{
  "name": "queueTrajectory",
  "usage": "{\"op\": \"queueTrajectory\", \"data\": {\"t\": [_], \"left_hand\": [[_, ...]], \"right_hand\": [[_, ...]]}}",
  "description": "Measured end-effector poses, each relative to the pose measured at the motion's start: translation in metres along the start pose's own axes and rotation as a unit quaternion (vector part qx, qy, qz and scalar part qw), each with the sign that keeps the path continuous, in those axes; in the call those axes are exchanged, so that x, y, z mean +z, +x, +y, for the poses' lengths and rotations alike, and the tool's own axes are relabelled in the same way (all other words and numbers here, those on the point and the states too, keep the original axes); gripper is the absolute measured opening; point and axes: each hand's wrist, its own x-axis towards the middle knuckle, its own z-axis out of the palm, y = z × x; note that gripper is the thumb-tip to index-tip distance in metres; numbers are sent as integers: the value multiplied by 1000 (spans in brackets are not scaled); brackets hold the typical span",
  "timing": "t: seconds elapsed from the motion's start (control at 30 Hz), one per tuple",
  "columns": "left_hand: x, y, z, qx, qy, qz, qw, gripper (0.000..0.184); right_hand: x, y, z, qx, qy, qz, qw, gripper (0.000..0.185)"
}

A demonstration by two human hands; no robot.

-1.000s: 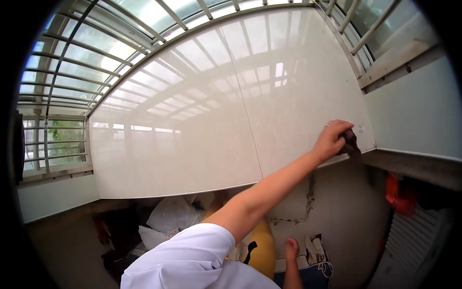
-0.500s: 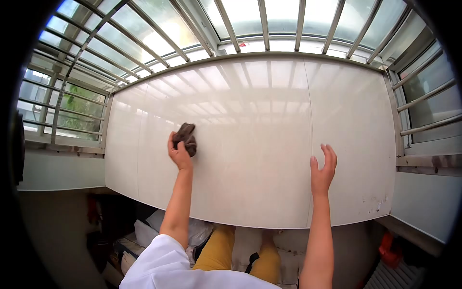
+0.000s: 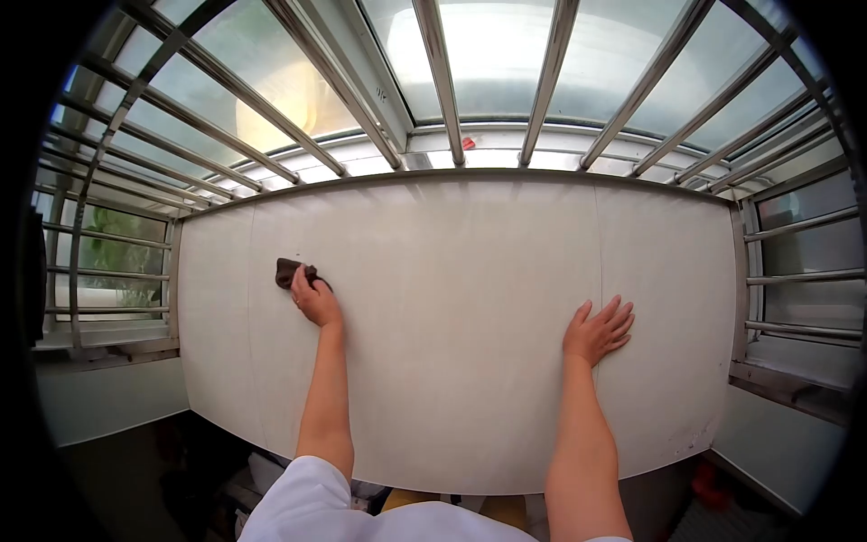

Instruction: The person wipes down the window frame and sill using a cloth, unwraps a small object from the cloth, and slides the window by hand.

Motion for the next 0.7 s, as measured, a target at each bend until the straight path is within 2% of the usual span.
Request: {"op": "queueTrajectory", "data": {"t": [0.07,0.13,0.2,0.27,0.33,0.4,0.43,0.47,0.5,0.53,0.6,0.63,0.7], "left_hand": [[28,-36,78,113,-74,-84,987,38],[35,-80,146,183,-144,-185,955,38],[30,-104,190,252,-211,-331,885,38],[17,-94,228,177,-340,-349,855,36],[31,-52,232,208,-327,-216,896,24],[58,-5,228,119,-310,-144,932,17],[70,18,229,109,-298,-147,937,16],[94,37,225,120,-310,-160,929,17],[98,50,235,71,-265,-234,933,19],[108,60,243,74,-265,-233,933,19],[134,74,255,3,-225,-450,864,22],[148,76,261,6,-226,-453,862,22],[180,73,263,138,-99,-405,899,27]], "right_hand": [[0,0,1,-1,-1,-5,1000,62],[3,0,2,0,-3,5,1000,62],[2,-1,2,-10,-4,7,1000,63],[1,-1,3,-15,-1,12,1000,63],[-1,-1,4,-14,-1,13,1000,64],[-2,-1,2,-19,9,6,1000,65],[-2,-1,3,-20,13,10,1000,65],[-3,-1,3,-16,15,9,1000,65],[-4,0,2,-15,15,5,1000,65],[-5,0,1,-15,16,2,1000,65],[-7,-1,1,-13,12,-5,1000,64],[-6,1,1,-9,5,-13,1000,63],[-7,0,2,-9,12,-13,1000,63]]}}
